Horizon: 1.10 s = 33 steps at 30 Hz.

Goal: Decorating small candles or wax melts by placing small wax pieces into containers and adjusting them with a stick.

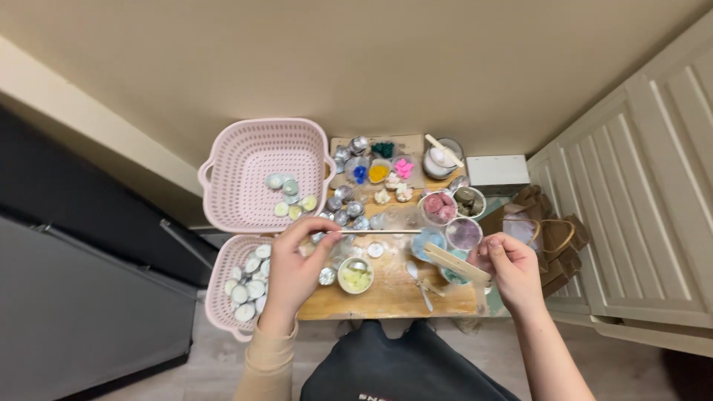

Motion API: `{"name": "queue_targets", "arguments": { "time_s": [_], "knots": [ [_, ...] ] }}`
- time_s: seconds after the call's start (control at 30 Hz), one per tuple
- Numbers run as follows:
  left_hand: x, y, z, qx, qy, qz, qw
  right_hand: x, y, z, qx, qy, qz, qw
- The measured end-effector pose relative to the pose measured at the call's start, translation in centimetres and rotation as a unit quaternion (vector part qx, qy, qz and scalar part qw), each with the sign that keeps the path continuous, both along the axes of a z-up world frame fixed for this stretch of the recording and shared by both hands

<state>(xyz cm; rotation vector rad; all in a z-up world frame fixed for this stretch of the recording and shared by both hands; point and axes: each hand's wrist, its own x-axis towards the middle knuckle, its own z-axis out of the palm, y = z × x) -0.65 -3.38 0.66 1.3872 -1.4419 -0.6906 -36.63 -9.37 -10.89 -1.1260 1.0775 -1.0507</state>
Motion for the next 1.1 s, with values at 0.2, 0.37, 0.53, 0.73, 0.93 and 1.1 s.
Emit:
{"name": "queue_targets", "arguments": {
  "time_s": [0.2, 0.37, 0.53, 0.73, 0.93, 1.1],
  "knots": [
    [-1.5, -2.3, -5.4, 0.012, 0.264, 0.016, 0.964, -6.5, -5.7, -6.1, 0.006, -0.094, -0.101, 0.990],
    [-3.7, -3.5, -8.8, 0.072, 0.338, 0.072, 0.936, -11.6, -15.8, -9.6, 0.012, -0.109, -0.147, 0.983],
    [-2.8, -2.2, -18.8, 0.117, 0.324, 0.142, 0.928, -16.9, -26.4, -20.3, 0.063, 0.030, -0.123, 0.990],
    [2.0, 0.4, -40.4, 0.032, 0.238, 0.129, 0.962, -22.8, -38.2, -39.0, 0.077, 0.215, -0.018, 0.973],
    [1.1, -0.9, -43.8, 0.069, 0.226, 0.162, 0.958, -18.9, -41.2, -36.8, 0.104, 0.458, -0.010, 0.883],
    [-0.8, 0.3, -44.0, 0.093, 0.228, 0.186, 0.951, -16.1, -40.8, -32.9, 0.038, 0.656, -0.042, 0.753]
  ]
}}
